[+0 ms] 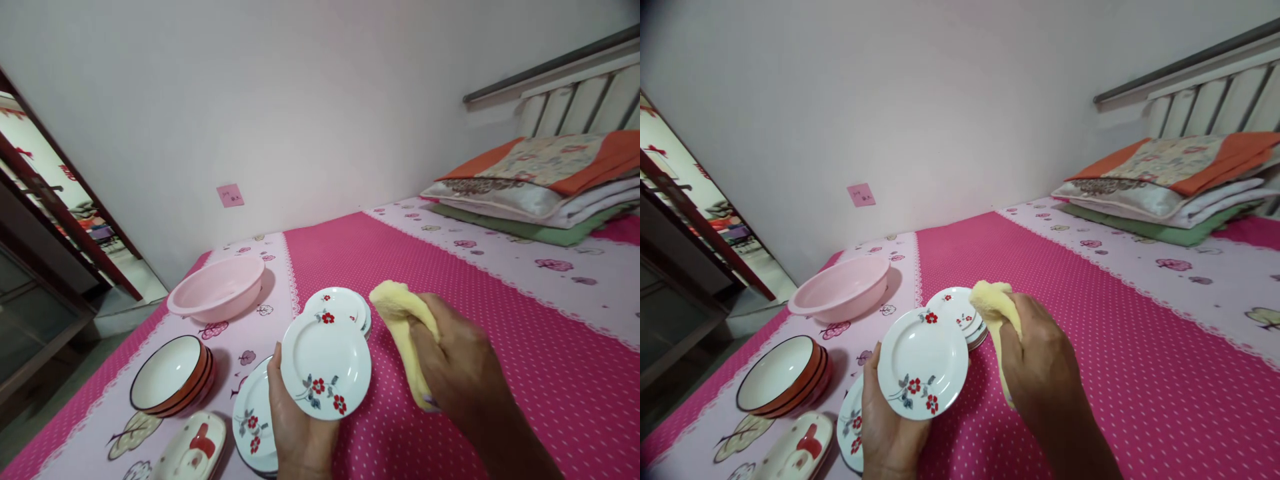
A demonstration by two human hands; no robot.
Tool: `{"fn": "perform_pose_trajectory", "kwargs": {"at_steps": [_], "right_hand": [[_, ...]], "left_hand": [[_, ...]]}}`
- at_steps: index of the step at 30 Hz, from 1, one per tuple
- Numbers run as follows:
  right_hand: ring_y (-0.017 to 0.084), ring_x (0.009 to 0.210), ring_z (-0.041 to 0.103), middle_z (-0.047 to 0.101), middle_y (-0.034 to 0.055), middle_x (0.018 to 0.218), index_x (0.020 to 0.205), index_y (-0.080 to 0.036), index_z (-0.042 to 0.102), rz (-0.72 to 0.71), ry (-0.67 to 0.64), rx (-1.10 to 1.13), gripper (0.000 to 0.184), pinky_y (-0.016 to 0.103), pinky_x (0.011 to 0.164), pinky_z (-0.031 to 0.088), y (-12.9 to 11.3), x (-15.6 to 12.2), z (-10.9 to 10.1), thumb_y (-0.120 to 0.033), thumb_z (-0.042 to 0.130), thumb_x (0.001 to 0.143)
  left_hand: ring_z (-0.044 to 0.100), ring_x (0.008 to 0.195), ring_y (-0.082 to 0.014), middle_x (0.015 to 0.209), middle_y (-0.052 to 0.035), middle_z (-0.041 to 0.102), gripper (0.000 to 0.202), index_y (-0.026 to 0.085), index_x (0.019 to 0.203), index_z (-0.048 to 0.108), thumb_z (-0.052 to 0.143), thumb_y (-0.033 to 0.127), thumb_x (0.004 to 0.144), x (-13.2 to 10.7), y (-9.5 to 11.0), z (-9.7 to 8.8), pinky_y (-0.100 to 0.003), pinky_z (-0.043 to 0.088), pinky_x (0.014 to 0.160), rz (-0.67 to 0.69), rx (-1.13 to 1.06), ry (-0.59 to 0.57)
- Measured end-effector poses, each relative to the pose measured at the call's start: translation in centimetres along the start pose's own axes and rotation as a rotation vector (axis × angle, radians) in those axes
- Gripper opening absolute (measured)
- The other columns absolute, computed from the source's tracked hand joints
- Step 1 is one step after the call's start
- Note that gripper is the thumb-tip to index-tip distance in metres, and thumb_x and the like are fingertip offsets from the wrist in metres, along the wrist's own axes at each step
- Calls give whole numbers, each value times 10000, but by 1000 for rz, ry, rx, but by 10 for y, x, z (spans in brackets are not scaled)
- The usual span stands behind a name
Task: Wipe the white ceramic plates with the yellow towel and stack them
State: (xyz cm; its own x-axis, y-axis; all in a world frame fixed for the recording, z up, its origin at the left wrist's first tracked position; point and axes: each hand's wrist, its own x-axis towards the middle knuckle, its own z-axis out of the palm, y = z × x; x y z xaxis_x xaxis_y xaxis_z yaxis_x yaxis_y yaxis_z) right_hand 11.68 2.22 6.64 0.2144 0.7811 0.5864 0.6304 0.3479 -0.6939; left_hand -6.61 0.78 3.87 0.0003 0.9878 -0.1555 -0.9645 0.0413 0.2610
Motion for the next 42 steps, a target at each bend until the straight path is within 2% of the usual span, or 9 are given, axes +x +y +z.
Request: {"fn": "perform_pose_trajectory", "kwargs": {"at_steps": [6,9,14,20,24,28,32,34,42], "right_hand": [[195,565,646,710,13,691,999,-192,688,275,-270,348,307,279,494,470,-11,-1,10,-441,524,925],[213,622,689,754,42,759,1020,-167,697,361,-354,465,384,285,521,502,-10,1,15,-512,640,860],[268,828,752,797,86,938,1062,-150,708,422,-499,577,373,327,658,572,-3,3,17,-432,710,818],[302,862,763,801,126,964,1120,-134,714,465,-387,774,455,373,699,605,-5,-1,21,-425,755,773],[301,792,765,795,121,901,1183,-127,690,488,-336,816,538,361,628,602,-3,-2,20,-455,758,762],[268,779,752,783,103,908,1121,-125,678,428,-296,632,430,333,635,591,-2,0,18,-408,713,800],[247,770,733,765,66,846,1036,-141,663,363,-262,483,320,330,667,581,-5,-1,17,-372,666,814],[236,722,713,747,51,799,985,-150,657,343,-282,415,282,332,651,567,-7,-1,17,-368,652,807],[214,689,679,722,35,777,944,-168,648,296,-346,381,245,315,623,542,-20,-4,15,-365,646,799]], "left_hand": [[713,1107,-301,1154,-130,781,417,187,1177,770,520,431,949,0,-5,0,-483,451,1114,-39,-9,-74],[723,1083,-298,1145,-133,783,423,181,1191,763,503,420,958,0,-6,2,-487,461,1107,-13,3,-25],[735,1058,-278,1148,-127,783,397,180,1176,769,512,399,967,-2,-9,3,-437,498,1073,26,42,41],[724,1087,-276,1166,-128,777,361,169,1179,757,566,392,968,-1,-14,1,-421,503,1066,104,230,89],[643,1220,-290,1230,-120,747,390,168,1207,727,652,425,923,-3,-11,1,-393,470,1087,316,724,180],[466,1408,-277,1436,-75,608,552,256,1334,647,789,341,807,-5,-19,1,-380,292,1205,567,1168,173],[132,1568,-299,1628,-98,338,932,263,1416,567,919,159,560,-4,-41,0,-414,16,1260,626,1172,40],[-13,1583,-297,1666,-110,239,1019,267,1445,527,918,119,515,-2,-47,-2,-447,-63,1246,605,1114,-4],[62,1582,-300,1656,-110,308,994,261,1471,513,903,129,566,1,-39,-8,-450,-18,1258,575,1105,-91]]}}
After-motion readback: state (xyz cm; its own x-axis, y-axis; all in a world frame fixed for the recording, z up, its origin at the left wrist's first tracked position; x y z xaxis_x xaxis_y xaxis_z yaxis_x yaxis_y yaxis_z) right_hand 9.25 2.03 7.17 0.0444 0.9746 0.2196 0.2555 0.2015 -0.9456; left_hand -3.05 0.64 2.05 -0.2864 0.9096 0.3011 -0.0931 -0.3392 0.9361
